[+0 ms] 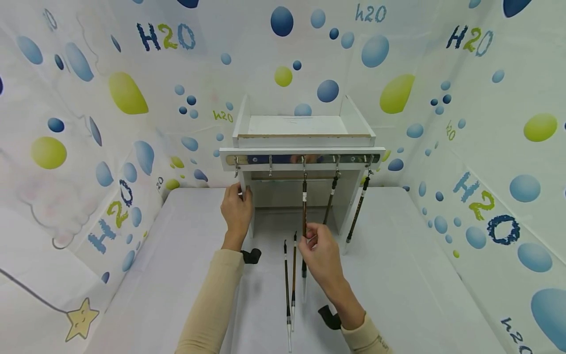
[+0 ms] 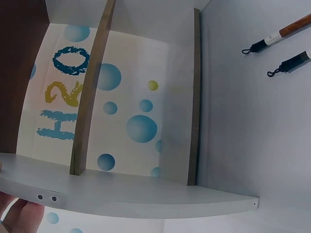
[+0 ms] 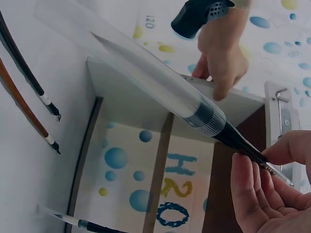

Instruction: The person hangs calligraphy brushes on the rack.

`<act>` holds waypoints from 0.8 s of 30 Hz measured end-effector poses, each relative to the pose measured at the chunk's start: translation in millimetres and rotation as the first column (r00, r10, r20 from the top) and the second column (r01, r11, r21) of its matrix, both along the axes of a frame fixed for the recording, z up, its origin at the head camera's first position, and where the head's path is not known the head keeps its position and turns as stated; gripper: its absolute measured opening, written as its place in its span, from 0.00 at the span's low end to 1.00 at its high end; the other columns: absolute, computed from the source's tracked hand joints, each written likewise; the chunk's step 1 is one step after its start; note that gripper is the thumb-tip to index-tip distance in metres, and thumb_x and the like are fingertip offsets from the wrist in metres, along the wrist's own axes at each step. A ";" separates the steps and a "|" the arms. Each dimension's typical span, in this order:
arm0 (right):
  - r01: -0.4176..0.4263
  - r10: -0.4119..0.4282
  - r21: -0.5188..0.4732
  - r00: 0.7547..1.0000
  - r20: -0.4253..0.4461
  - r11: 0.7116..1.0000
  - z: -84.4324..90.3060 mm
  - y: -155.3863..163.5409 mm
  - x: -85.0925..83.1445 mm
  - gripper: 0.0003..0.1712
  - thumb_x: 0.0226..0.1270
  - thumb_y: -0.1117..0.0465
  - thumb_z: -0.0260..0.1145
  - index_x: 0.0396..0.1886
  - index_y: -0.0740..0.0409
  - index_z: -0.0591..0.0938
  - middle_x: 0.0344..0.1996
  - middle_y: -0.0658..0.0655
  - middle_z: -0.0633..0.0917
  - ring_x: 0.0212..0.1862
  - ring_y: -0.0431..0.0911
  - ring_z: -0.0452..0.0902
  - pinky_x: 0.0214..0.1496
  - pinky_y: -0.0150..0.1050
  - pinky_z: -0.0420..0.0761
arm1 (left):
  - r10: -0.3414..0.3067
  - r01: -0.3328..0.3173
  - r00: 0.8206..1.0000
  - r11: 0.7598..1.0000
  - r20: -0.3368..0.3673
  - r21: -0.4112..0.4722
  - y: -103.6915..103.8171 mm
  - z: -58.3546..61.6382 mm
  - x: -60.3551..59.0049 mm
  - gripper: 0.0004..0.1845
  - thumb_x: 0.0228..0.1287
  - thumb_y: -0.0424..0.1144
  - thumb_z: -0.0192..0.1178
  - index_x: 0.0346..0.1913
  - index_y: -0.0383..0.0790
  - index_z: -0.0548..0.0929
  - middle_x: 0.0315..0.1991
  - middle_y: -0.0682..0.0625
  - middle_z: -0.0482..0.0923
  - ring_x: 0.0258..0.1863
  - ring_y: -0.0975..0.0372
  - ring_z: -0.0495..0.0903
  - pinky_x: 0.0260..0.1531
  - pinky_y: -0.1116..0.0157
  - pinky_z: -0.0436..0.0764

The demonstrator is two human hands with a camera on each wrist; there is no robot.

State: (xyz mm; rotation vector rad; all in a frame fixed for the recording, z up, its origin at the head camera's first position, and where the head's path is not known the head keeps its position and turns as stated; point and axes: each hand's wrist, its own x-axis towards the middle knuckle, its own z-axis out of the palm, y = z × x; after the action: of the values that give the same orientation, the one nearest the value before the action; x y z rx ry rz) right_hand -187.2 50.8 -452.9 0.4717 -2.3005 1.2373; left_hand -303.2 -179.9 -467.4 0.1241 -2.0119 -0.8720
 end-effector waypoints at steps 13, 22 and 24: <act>0.007 -0.007 0.006 0.999 0.037 1.000 3.4 -2.3 -7.8 0.17 0.61 0.70 0.66 0.51 0.66 0.80 0.34 0.56 0.81 0.32 0.42 0.79 0.30 0.30 0.80 | -0.006 0.006 1.000 1.000 0.012 0.011 0.2 0.9 1.4 0.12 0.67 0.35 0.62 0.46 0.28 0.83 0.40 0.34 0.83 0.33 0.45 0.88 0.35 0.47 0.85; 0.010 -0.011 0.015 0.999 0.051 1.000 -2.9 -2.9 -13.5 0.16 0.61 0.70 0.66 0.50 0.67 0.79 0.34 0.57 0.81 0.32 0.42 0.79 0.30 0.30 0.80 | -0.004 0.004 1.000 1.000 -0.007 0.009 0.6 0.1 1.0 0.12 0.66 0.35 0.63 0.45 0.28 0.83 0.38 0.35 0.83 0.31 0.46 0.88 0.34 0.47 0.85; 0.014 -0.015 0.014 0.998 0.053 1.000 -4.3 -3.3 -14.9 0.16 0.61 0.70 0.66 0.50 0.67 0.79 0.34 0.57 0.81 0.32 0.42 0.79 0.30 0.30 0.80 | -0.004 0.004 1.000 1.000 0.000 0.009 0.3 0.1 0.7 0.12 0.67 0.35 0.63 0.45 0.28 0.83 0.39 0.35 0.83 0.32 0.46 0.88 0.34 0.47 0.85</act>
State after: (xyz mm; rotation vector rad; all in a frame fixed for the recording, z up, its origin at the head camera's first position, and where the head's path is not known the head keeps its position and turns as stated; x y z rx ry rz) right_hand -202.1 47.5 -457.1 0.4310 -2.3538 1.2423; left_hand -302.5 -179.5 -467.2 0.1250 -2.0090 -0.8836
